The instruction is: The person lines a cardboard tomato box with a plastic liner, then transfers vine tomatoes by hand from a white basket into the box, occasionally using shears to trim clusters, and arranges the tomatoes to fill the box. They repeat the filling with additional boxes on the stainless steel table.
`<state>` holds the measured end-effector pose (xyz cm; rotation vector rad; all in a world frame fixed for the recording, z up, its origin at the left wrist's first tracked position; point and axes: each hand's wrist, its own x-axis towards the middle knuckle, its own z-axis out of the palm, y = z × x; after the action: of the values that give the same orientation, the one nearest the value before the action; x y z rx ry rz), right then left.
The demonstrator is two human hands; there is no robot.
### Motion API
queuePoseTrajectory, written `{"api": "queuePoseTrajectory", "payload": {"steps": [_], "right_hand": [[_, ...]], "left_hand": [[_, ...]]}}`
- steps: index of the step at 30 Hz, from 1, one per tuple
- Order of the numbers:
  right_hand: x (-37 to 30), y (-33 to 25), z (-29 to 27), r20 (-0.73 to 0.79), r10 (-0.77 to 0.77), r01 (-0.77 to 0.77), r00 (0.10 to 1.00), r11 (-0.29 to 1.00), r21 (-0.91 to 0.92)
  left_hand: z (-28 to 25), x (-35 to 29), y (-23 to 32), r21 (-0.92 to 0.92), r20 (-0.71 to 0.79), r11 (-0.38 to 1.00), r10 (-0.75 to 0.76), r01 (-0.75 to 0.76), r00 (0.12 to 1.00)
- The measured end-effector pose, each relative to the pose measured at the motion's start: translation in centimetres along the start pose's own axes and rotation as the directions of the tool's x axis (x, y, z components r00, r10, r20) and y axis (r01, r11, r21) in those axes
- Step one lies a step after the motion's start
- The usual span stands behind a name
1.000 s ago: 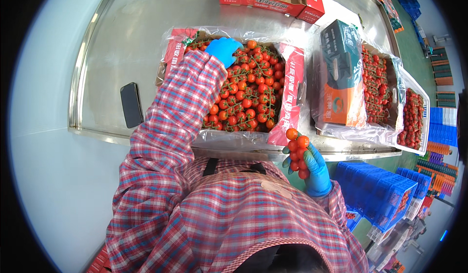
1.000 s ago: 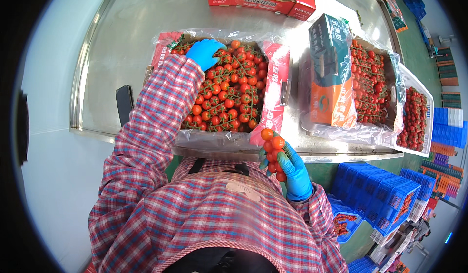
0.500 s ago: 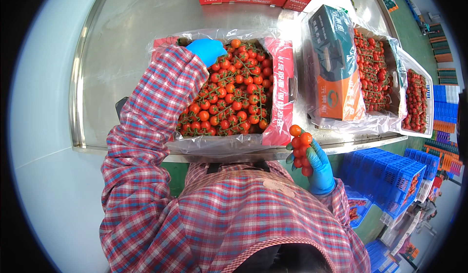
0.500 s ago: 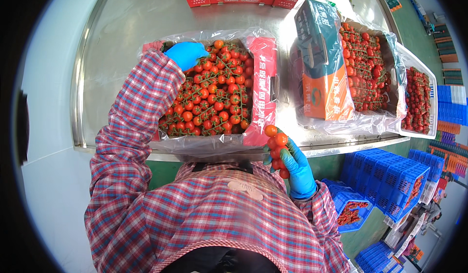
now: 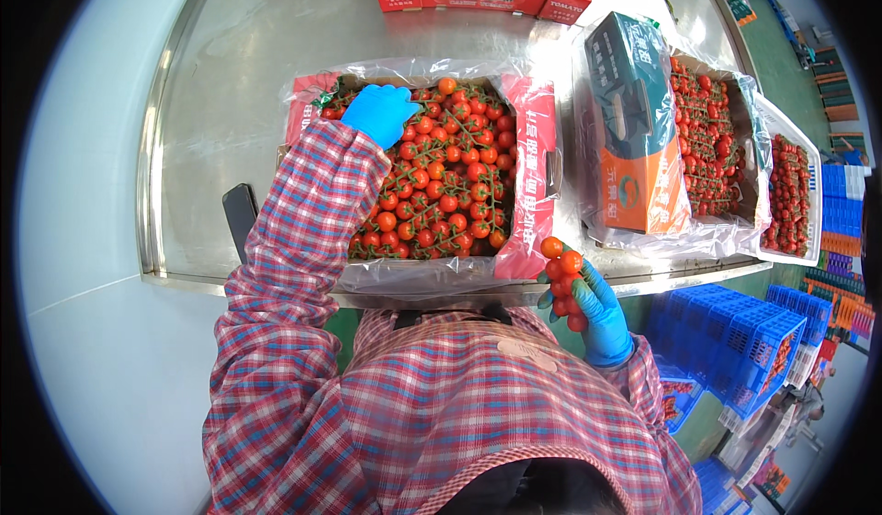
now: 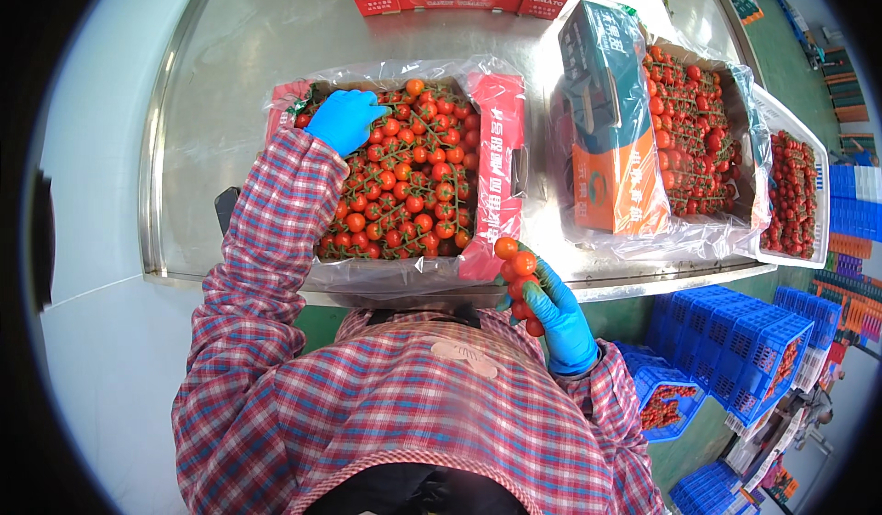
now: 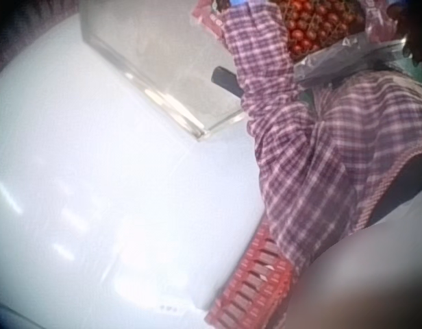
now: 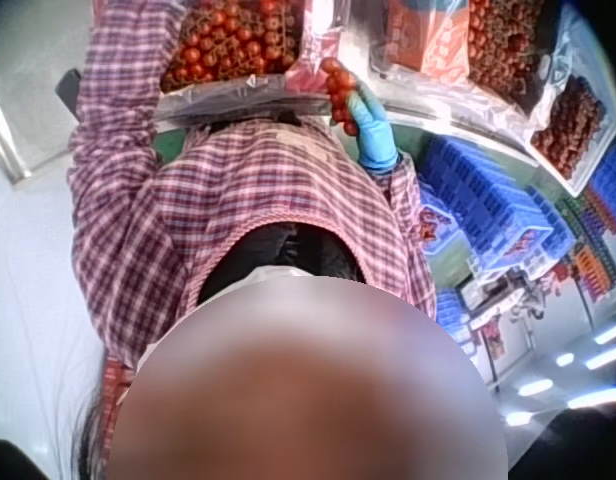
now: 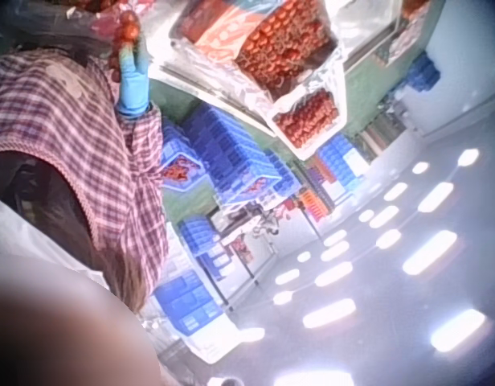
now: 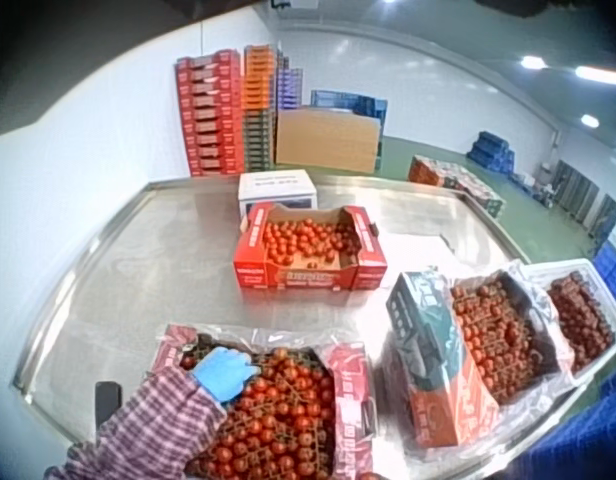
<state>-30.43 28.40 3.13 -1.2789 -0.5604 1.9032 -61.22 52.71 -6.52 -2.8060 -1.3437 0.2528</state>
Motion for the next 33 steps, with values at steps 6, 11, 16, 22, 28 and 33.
{"api": "queuePoseTrajectory", "payload": {"steps": [6, 11, 16, 22, 28, 33], "right_hand": [[-0.4, -0.2, -0.6, -0.020, 0.015, -0.015, 1.000, 1.000, -0.016], [-1.2, -0.5, -1.2, -0.026, 0.016, -0.017, 1.000, 0.998, -0.055], [-2.2, -0.3, -1.1, -0.038, -0.019, 0.021, 0.999, 0.999, 0.044], [1.8, -2.3, 2.0, 0.039, -0.144, 0.146, 0.989, 0.887, -0.438], [17.1, -5.4, 9.0, 0.553, -0.473, 0.496, 0.686, -0.254, -0.831], [26.2, -3.5, 13.8, 0.677, -0.270, 0.412, 0.685, -0.622, -0.666]], "left_hand": [[1.0, -0.4, 0.2, -0.066, -0.087, 0.997, -0.052, 0.046, 0.995], [1.2, -0.9, 0.4, -0.110, -0.125, 0.992, -0.078, 0.064, 0.989], [0.0, -2.7, 2.5, -0.213, -0.360, 0.975, -0.139, 0.063, 0.923], [0.9, -4.7, 7.3, -0.249, -0.122, 0.941, -0.265, 0.229, 0.956], [2.3, -7.0, 6.7, -0.277, -0.207, 0.906, -0.381, 0.320, 0.901], [2.9, -8.1, 6.7, -0.292, -0.193, 0.905, -0.373, 0.309, 0.908]]}}
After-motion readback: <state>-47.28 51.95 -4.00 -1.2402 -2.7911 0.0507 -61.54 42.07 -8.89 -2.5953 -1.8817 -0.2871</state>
